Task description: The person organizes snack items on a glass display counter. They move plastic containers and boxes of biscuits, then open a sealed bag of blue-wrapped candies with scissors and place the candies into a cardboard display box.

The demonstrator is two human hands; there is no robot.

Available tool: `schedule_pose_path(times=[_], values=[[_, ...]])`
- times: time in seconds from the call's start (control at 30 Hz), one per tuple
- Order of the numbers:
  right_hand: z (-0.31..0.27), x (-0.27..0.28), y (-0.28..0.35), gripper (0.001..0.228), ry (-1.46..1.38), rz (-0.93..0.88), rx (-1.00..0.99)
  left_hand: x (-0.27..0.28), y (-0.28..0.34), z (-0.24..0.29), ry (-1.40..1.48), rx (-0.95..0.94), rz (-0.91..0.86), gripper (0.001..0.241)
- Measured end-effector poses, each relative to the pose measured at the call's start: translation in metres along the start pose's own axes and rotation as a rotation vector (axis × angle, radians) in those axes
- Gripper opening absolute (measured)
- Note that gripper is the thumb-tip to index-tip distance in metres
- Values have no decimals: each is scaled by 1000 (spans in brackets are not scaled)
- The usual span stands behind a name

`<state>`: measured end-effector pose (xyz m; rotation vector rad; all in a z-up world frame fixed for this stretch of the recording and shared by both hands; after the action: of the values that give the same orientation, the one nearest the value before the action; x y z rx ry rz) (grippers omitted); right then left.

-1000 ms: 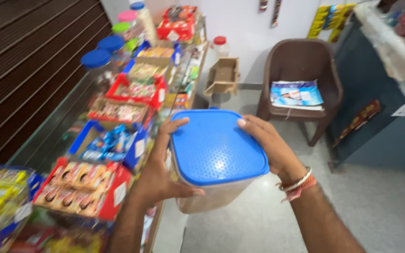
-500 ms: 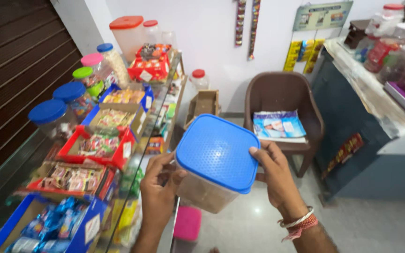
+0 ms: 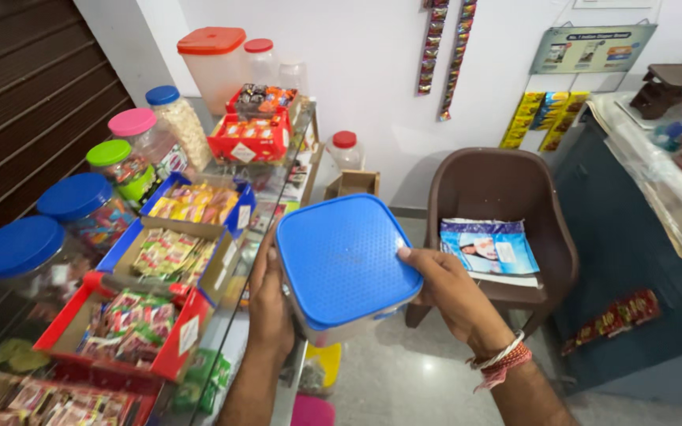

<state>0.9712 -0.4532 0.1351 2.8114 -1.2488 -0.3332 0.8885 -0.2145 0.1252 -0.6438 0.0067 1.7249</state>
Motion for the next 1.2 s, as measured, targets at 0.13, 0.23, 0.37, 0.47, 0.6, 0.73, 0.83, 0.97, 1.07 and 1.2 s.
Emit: schedule_pose_path(times=[0.13,0.23,0.37,0.47,0.6,0.73,0.83,0.97,1.07,1.2], values=[[-9,23,-45,46,123,-12,-117,11,-58,-30,34,10,10,53],[-14,52,-91,49,234,-62,-195,25,-105,-54,63,-7,-36,49],[-38,89,-149,48,430,-211,-39,31,-167,-69,-103,-68,-34,44],[-67,114,-192,47,432,-300,58,20,-215,-67,-125,-60,-25,44],[-87,148,-253,49,417,-352,-10,17,-265,-76,-143,-65,82,44],[-88,161,-309,45,359,-452,-77,27,-289,-79,-196,-114,170,43],[-80,156,-351,40,284,-479,-122,48,-296,-77,-116,-41,291,42],[-69,130,-399,35,85,-562,-137,81,-309,-59,-130,-69,390,40],[-67,110,-425,33,-8,-600,-121,101,-326,-42,-201,-111,432,38],[-84,92,-463,33,-27,-603,-78,117,-343,-25,-277,-182,457,37]])
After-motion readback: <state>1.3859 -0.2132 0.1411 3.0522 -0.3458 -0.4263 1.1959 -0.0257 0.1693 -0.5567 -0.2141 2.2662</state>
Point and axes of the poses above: each hand's wrist, its own y-axis away from the middle knuckle, its own x-axis out of the back of the hand, z = x × y, the point moved 5 cm from there along -y, towards the middle knuckle, and after that the axes turned 15 degrees about -z, right-handed, at the moved point
